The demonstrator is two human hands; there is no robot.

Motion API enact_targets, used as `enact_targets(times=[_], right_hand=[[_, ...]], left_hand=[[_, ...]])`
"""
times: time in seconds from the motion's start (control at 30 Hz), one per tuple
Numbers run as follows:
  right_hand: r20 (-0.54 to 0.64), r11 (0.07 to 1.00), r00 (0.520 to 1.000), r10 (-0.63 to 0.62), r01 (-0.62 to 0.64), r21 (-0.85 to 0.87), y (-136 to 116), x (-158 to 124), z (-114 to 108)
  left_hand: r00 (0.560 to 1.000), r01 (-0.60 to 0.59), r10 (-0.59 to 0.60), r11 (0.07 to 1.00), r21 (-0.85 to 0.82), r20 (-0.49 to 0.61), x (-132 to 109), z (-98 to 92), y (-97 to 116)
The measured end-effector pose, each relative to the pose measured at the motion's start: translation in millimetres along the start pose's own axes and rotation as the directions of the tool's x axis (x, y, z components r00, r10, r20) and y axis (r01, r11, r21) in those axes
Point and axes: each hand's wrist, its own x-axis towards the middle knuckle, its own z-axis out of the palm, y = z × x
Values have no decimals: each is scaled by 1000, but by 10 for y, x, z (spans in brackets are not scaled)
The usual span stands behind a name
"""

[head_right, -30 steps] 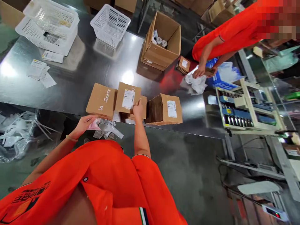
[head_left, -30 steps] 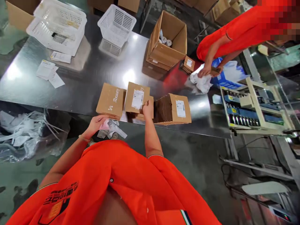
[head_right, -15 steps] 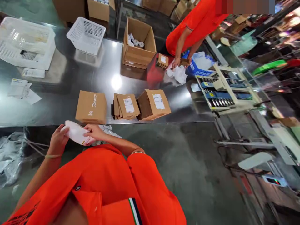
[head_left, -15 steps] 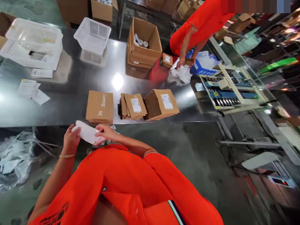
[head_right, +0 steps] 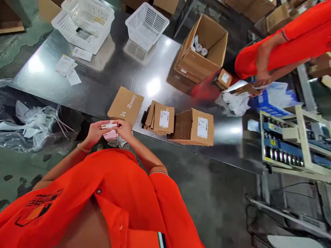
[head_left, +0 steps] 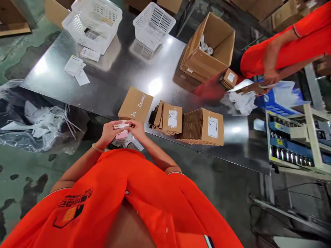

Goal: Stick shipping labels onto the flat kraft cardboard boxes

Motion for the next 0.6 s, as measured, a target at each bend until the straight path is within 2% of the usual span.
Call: enact_targets(times=[0.17,0.27,0.37,0.43,0.53,0.6], right_hand=[[-129,972,978,-166,140,-190,57,-216,-7],[-186,928,944,-272,207,-309,-7,-168,-163],[-296,895,900,-321,186,-406,-150,272,-498],[-353,874,881,-315,124,-471,-245,717,-742],[-373,835,898,-232,-12,-550,-325,1299,-978],[-373,792,915,-156,-109,-600,-330,1487,-1002]], left_hand=[[1000,-4,4,999,47,7,79,84,26],[991,61,-68,996,61,114,92,87,-1],[951,181,-202,978,107,234,114,61,-94],[939,228,-248,968,110,237,155,57,-182],[951,226,-243,968,106,190,241,39,-326],[957,213,-237,965,150,168,268,-29,-419]])
